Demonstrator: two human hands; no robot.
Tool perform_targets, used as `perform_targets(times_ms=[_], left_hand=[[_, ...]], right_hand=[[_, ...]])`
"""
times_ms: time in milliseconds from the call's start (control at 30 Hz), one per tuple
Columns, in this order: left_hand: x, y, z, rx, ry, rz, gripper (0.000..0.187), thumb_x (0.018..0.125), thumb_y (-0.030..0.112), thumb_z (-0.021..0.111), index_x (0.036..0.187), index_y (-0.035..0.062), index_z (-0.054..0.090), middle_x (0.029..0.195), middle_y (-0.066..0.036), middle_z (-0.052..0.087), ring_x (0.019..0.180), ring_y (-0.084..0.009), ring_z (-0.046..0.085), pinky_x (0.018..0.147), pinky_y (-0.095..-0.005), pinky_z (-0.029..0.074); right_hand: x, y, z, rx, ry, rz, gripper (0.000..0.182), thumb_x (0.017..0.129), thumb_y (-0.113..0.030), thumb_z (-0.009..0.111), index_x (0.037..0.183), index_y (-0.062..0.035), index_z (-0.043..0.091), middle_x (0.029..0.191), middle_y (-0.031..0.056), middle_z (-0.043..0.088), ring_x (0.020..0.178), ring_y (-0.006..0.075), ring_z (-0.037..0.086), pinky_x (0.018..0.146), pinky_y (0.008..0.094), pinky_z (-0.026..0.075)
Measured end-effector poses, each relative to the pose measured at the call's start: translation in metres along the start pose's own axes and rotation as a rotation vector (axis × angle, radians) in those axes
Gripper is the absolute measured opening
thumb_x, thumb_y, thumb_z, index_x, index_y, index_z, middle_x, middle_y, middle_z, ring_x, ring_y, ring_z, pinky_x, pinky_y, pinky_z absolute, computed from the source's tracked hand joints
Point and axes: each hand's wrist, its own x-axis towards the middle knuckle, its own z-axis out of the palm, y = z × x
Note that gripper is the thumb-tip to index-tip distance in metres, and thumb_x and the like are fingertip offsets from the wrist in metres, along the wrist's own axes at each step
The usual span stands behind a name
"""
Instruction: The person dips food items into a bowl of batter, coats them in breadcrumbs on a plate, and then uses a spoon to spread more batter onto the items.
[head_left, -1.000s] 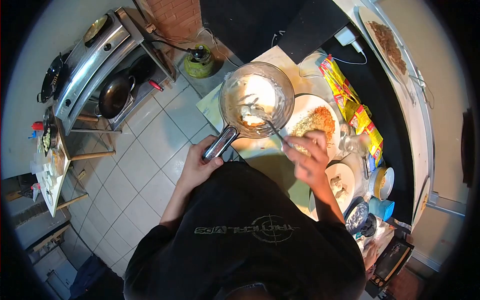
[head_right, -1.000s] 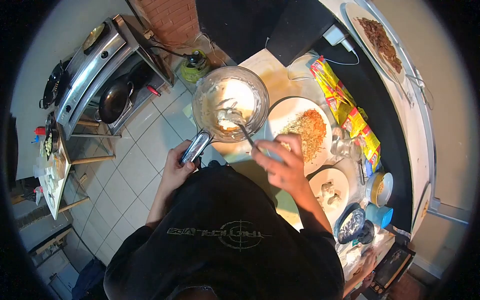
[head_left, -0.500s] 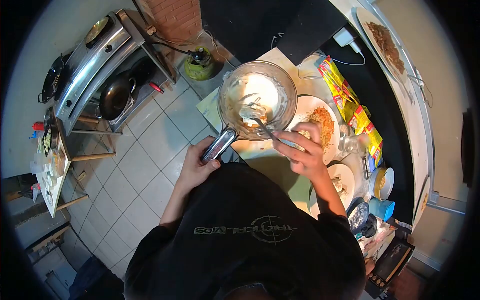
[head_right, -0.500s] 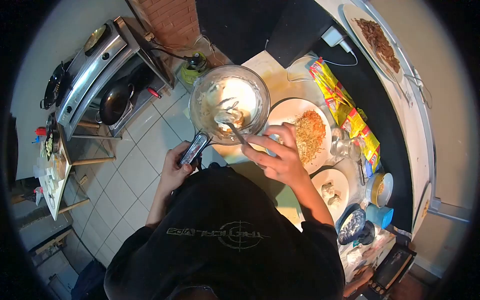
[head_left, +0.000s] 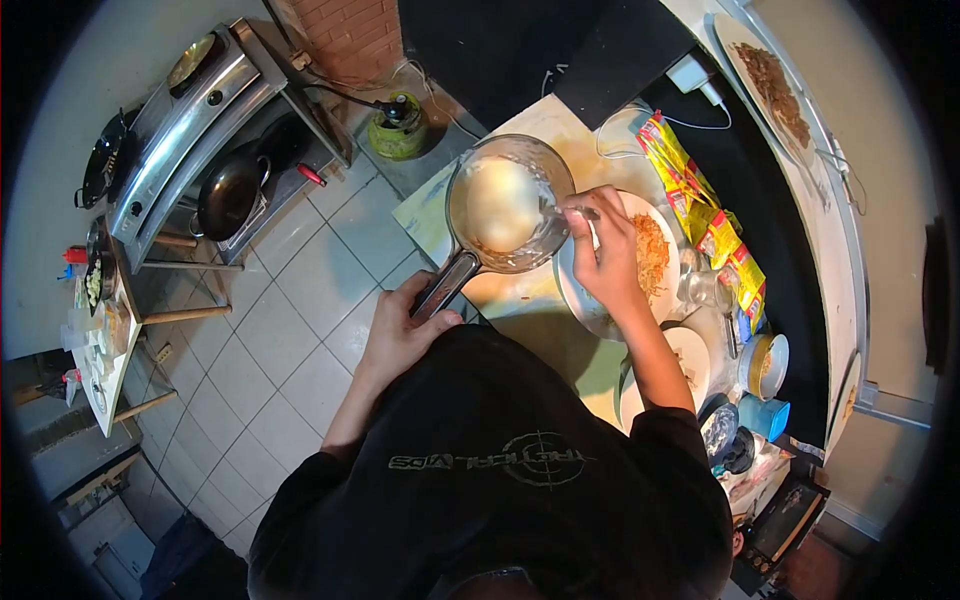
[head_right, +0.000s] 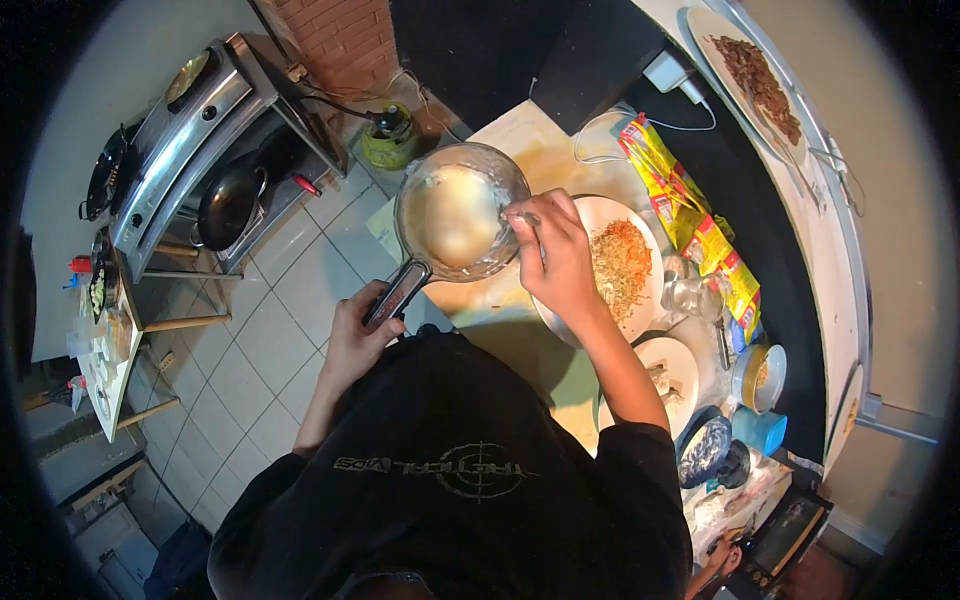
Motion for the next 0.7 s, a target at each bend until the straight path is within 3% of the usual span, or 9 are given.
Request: perform_targets(times_ms=[33,100,133,200,233,367,433,700], left_hand=[[0.000,-0.005,0.001,-0.034,0.003,0.003,0.059,0.074,0.044,0.080,0.103,-0.0045,0.060,0.060,-0.008,0.047,0.057,-0.0132,0.042,0.056,-0.0302,0.040],[-0.001,-0.010,0.003,-0.065,-0.015,-0.014,0.059,0.075,0.044,0.079,0.102,-0.0046,0.060,0.061,-0.006,0.048,0.058,-0.0123,0.042,0.057,-0.0295,0.039],[-0.002,-0.012,0.004,-0.096,-0.029,-0.027,0.058,0.076,0.044,0.079,0.100,-0.0048,0.060,0.063,-0.005,0.048,0.060,-0.0114,0.042,0.057,-0.0288,0.039],[-0.002,-0.021,0.004,-0.143,-0.048,-0.042,0.057,0.077,0.045,0.078,0.099,-0.0045,0.059,0.065,-0.003,0.048,0.061,-0.0107,0.042,0.057,-0.0281,0.038],[-0.003,-0.024,0.003,-0.188,-0.061,-0.057,0.057,0.078,0.045,0.078,0.098,-0.0043,0.059,0.067,-0.002,0.048,0.062,-0.0100,0.042,0.058,-0.0273,0.037],[-0.004,-0.019,0.001,-0.212,-0.092,-0.079,0.057,0.079,0.047,0.076,0.096,-0.0038,0.057,0.068,0.000,0.045,0.063,-0.0095,0.040,0.057,-0.0267,0.036],[-0.003,-0.017,0.001,-0.233,-0.094,-0.068,0.058,0.079,0.048,0.076,0.097,-0.0037,0.057,0.066,-0.001,0.044,0.062,-0.0094,0.039,0.056,-0.0271,0.035],[-0.002,-0.016,0.002,-0.166,-0.098,-0.033,0.062,0.079,0.053,0.074,0.097,-0.0037,0.057,0.063,-0.003,0.043,0.059,-0.0104,0.037,0.054,-0.0280,0.034]], right_hand=[[-0.002,-0.003,0.005,0.002,-0.001,0.002,0.007,0.085,0.001,0.057,0.089,-0.0017,0.061,0.088,0.0133,0.063,0.081,0.0327,0.056,0.073,0.0395,0.046],[-0.006,-0.009,0.012,0.033,0.043,0.278,0.007,0.093,-0.003,0.052,0.090,0.0003,0.057,0.078,0.0159,0.060,0.070,0.0307,0.056,0.067,0.0377,0.047],[-0.011,-0.007,0.015,0.029,0.044,0.283,0.007,0.093,-0.003,0.052,0.090,0.0003,0.057,0.078,0.0159,0.060,0.070,0.0307,0.056,0.067,0.0377,0.047],[-0.019,0.000,0.020,0.086,0.093,0.446,0.009,0.096,-0.006,0.049,0.092,0.0002,0.055,0.070,0.0159,0.056,0.061,0.0259,0.055,0.060,0.0340,0.045],[-0.022,-0.001,0.018,0.049,0.065,0.525,0.010,0.097,-0.007,0.049,0.092,-0.0010,0.055,0.067,0.0131,0.056,0.057,0.0177,0.054,0.056,0.0320,0.042],[-0.034,0.008,0.021,0.105,0.139,0.589,0.012,0.099,-0.009,0.048,0.093,-0.0018,0.056,0.068,0.0075,0.058,0.061,0.0120,0.054,0.057,0.0294,0.042],[-0.029,-0.002,0.015,0.309,0.249,0.700,0.018,0.102,-0.017,0.047,0.095,-0.0028,0.056,0.075,0.0005,0.056,0.067,0.0080,0.049,0.064,0.0232,0.040],[-0.032,0.016,-0.016,0.483,0.390,0.671,0.020,0.102,-0.020,0.049,0.092,-0.0038,0.054,0.079,0.0027,0.056,0.071,0.0091,0.049,0.067,0.0247,0.041]])
